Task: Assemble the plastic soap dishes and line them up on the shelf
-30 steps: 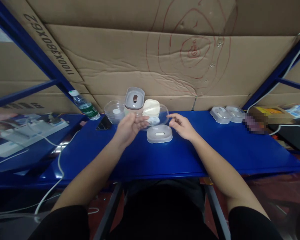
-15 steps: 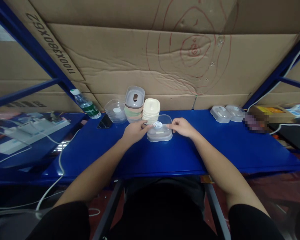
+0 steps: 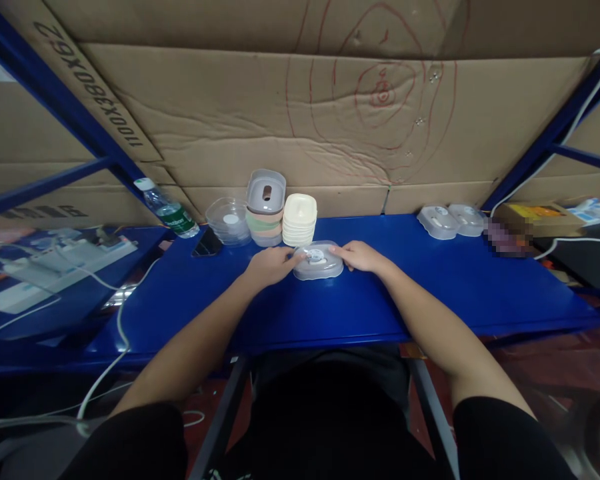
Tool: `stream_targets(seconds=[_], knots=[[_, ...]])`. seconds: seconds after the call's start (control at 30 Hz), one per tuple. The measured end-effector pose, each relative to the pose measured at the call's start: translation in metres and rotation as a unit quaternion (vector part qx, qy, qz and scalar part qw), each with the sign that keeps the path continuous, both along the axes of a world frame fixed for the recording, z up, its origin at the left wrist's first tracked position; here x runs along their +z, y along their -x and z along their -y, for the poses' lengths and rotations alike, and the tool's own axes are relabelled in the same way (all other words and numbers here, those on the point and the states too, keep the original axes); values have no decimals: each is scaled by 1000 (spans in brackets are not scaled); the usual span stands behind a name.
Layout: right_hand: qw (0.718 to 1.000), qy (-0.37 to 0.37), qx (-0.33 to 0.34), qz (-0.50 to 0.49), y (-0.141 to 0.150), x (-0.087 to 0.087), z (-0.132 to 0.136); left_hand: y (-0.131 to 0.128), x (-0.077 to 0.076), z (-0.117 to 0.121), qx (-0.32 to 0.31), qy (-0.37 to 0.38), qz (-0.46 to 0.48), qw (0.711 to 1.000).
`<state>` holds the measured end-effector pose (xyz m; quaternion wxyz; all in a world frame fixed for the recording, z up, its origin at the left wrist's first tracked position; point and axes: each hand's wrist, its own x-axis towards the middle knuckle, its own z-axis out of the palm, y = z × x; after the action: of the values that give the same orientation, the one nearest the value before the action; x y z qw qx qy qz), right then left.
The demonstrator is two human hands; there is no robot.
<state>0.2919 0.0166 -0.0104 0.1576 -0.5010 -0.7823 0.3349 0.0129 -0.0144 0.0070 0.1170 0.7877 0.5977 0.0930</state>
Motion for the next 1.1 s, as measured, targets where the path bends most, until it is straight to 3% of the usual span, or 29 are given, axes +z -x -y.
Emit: stream_targets(seconds=[0.53, 0.63, 0.7, 0.73, 0.8, 0.87, 0.93, 1.1], knots=[[994, -4, -58, 90, -7, -2, -9, -5, -10, -6, -31, 13, 20, 999], [987, -68, -89, 115, -8, 0, -7, -5, -9, -6, -28, 14, 15, 999], [972, -171, -121, 107, -8, 4, -4, -7, -9, -5, -27, 13, 11, 999], [963, -229, -113, 86, -7, 6, -3, -8, -9, -5, -28, 12, 9, 999], [949, -311, -32, 25, -5, 8, 1, -9, -9, -4, -32, 13, 6, 999], [942, -324, 84, -18, -2, 8, 3, -11, -9, -3, -34, 19, 4, 999], [943, -298, 146, -25, -1, 5, 2, -11, -8, -3, -34, 26, 4, 999], [964, -246, 104, -1, -24, 3, -13, -8, -9, -3, -26, 38, 9, 999]])
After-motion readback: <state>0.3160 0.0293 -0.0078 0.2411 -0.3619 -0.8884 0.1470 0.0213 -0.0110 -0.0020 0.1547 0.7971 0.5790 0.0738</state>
